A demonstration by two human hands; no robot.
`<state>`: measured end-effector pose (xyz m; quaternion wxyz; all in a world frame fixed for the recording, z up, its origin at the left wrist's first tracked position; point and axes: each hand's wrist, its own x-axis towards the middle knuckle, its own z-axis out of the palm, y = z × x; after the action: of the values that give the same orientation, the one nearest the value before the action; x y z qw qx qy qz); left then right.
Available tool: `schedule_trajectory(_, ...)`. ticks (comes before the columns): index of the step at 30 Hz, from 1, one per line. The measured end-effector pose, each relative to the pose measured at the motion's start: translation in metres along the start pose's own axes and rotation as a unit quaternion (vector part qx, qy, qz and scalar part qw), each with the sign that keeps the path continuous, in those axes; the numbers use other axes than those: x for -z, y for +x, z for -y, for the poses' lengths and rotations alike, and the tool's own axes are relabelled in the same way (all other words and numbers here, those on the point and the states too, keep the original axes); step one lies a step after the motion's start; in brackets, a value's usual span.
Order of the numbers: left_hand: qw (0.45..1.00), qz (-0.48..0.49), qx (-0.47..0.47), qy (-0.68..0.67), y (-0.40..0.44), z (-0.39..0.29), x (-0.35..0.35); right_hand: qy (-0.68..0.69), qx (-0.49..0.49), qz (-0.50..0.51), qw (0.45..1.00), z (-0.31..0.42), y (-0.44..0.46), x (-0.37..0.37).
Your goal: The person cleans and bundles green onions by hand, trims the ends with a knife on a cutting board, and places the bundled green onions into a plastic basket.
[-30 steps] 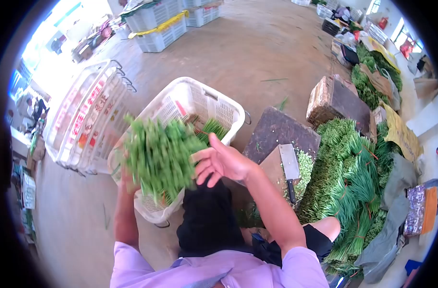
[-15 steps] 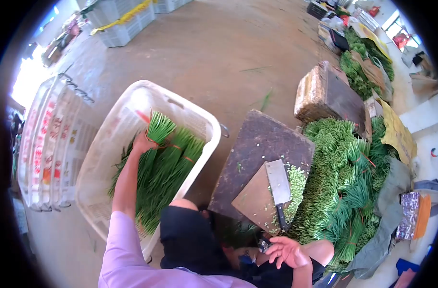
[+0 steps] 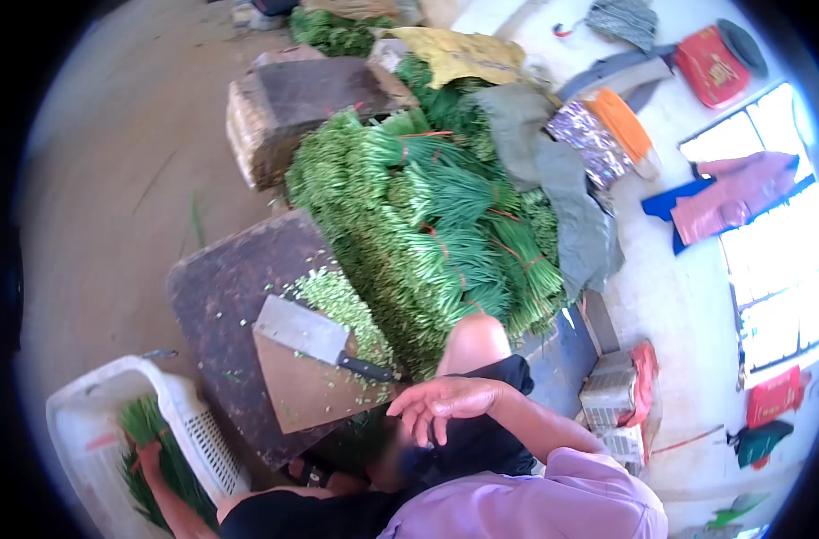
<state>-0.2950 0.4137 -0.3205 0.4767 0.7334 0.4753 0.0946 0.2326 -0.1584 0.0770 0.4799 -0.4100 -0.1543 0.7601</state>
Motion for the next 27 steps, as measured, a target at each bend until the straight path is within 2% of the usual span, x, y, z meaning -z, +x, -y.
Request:
schedule_trajectory(1,0.999,-0.014,0.000,0.049,0.007,0.007,-0.007,0.000,0.007,-0.014,1.000,0.005,-0.010,0.005)
schedule_trajectory(3,0.981,-0.124,0.008,0.152,-0.022,-0.028,-0.021,-0.018,0.070,-0.045,0.996,0.021,-0.039,0.014)
schedule_trajectory(5,0.958,-0.196,0.025,0.209,-0.056,-0.054,-0.032,0.022,0.174,-0.076,0.982,0.035,-0.077,0.038)
schedule_trajectory(7,0.945,-0.214,0.076,0.237,-0.078,-0.072,-0.039,0.043,0.200,-0.179,0.962,0.044,-0.116,0.077)
schedule_trajectory(9,0.935,-0.240,0.090,0.245,-0.098,-0.075,-0.043,-0.039,0.144,-0.356,0.923,0.053,-0.143,0.131)
schedule_trajectory(11,0.921,-0.268,0.114,0.257,-0.124,-0.092,-0.039,-0.131,0.065,-0.503,0.852,0.067,-0.150,0.187)
schedule_trajectory(13,0.934,-0.236,0.177,0.202,-0.159,-0.117,-0.031,-0.241,0.053,-0.561,0.790,0.084,-0.150,0.246)
schedule_trajectory(14,0.936,-0.244,0.105,0.232,-0.176,-0.111,-0.024,-0.437,0.025,-0.568,0.697,0.092,-0.152,0.289)
schedule_trajectory(15,0.934,-0.248,0.123,0.224,-0.198,-0.129,-0.022,-0.530,0.009,-0.559,0.638,0.102,-0.150,0.336)
schedule_trajectory(16,0.933,-0.267,0.096,0.222,-0.221,-0.134,-0.021,-0.615,-0.007,-0.550,0.564,0.110,-0.148,0.380)
schedule_trajectory(17,0.925,-0.255,0.138,0.247,-0.247,-0.178,-0.025,-0.676,-0.028,-0.562,0.475,0.134,-0.139,0.372)
schedule_trajectory(18,0.913,-0.282,0.106,0.276,-0.270,-0.178,-0.026,-0.638,-0.061,-0.574,0.510,0.158,-0.130,0.367)
schedule_trajectory(19,0.918,-0.298,0.104,0.239,-0.310,-0.176,-0.025,-0.724,0.011,-0.545,0.422,0.158,-0.122,0.423)
schedule_trajectory(20,0.887,-0.304,0.154,0.313,-0.337,-0.187,-0.028,-0.767,0.066,-0.492,0.407,0.169,-0.120,0.470)
schedule_trajectory(21,0.882,-0.331,0.157,0.297,-0.366,-0.208,-0.031,-0.748,0.110,-0.482,0.443,0.180,-0.104,0.495)
schedule_trajectory(22,0.834,-0.367,0.215,0.352,-0.397,-0.228,-0.039,-0.735,0.129,-0.433,0.506,0.199,-0.081,0.476)
schedule_trajectory(23,0.840,-0.401,0.209,0.300,-0.424,-0.247,-0.048,-0.808,0.187,-0.394,0.396,0.195,-0.079,0.551)
schedule_trajectory(24,0.828,-0.457,0.220,0.239,-0.442,-0.249,-0.059,-0.838,0.189,-0.377,0.347,0.191,-0.072,0.566)
schedule_trajectory(25,0.815,-0.483,0.220,0.232,-0.469,-0.277,-0.072,-0.840,0.211,-0.357,0.349,0.190,-0.057,0.604)
schedule_trajectory(26,0.793,-0.505,0.235,0.246,-0.490,-0.280,-0.085,-0.865,0.107,-0.374,0.318,0.195,-0.061,0.595)
schedule_trajectory(27,0.776,-0.522,0.245,0.256,-0.508,-0.278,-0.096,-0.864,0.073,-0.392,0.307,0.201,-0.063,0.591)
